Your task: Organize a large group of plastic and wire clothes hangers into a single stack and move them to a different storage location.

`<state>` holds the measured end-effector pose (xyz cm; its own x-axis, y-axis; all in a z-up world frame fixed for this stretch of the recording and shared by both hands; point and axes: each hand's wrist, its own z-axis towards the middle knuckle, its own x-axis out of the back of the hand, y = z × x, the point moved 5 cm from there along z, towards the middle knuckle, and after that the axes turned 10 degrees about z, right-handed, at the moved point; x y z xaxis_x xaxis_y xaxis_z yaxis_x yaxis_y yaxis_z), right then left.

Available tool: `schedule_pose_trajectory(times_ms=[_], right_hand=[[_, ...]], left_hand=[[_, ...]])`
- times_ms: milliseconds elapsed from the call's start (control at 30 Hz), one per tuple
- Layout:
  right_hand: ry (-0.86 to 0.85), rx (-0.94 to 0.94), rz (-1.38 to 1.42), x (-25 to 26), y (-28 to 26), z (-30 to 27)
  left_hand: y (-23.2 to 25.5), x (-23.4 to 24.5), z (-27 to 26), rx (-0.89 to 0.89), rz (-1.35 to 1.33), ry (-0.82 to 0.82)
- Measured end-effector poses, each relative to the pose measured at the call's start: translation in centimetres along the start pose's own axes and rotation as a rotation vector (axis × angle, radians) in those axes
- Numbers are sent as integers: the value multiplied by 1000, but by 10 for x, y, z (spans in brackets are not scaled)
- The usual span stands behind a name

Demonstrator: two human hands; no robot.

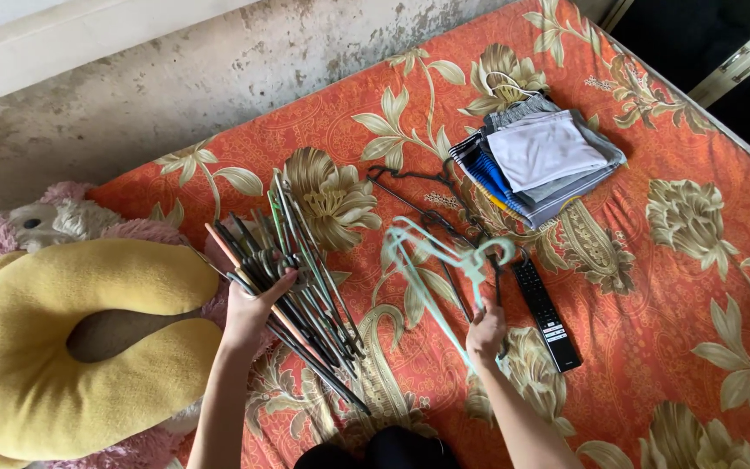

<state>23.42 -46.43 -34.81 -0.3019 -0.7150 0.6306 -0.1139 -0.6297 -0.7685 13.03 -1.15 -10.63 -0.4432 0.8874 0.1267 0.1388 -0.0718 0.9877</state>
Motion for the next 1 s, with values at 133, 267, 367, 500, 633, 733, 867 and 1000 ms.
schedule_pose_trajectory(times_ms=[133, 267, 367, 500, 633, 733, 867, 1000], right_hand=[[74, 139, -45, 13, -6, 21], [-13, 1, -287, 32, -21, 34], [-135, -10, -237, 37, -28, 35], [-11, -133, 49, 54, -67, 33], [6, 325, 36, 45, -75, 60], [38, 582, 81, 28, -105, 79], [-102, 525, 116, -11, -119, 116], [-126, 445, 40, -44, -120, 146]], left_hand=[[5, 1, 3, 28, 83, 9], [-8, 3, 17, -3, 75, 40], [-4, 1, 21, -10, 88, 69], [6, 3, 29, 87, 174, 120], [11, 6, 31, 100, 216, 131], [9, 10, 33, 56, 122, 118], [11, 11, 35, 63, 118, 130], [11, 24, 42, 121, 220, 150]])
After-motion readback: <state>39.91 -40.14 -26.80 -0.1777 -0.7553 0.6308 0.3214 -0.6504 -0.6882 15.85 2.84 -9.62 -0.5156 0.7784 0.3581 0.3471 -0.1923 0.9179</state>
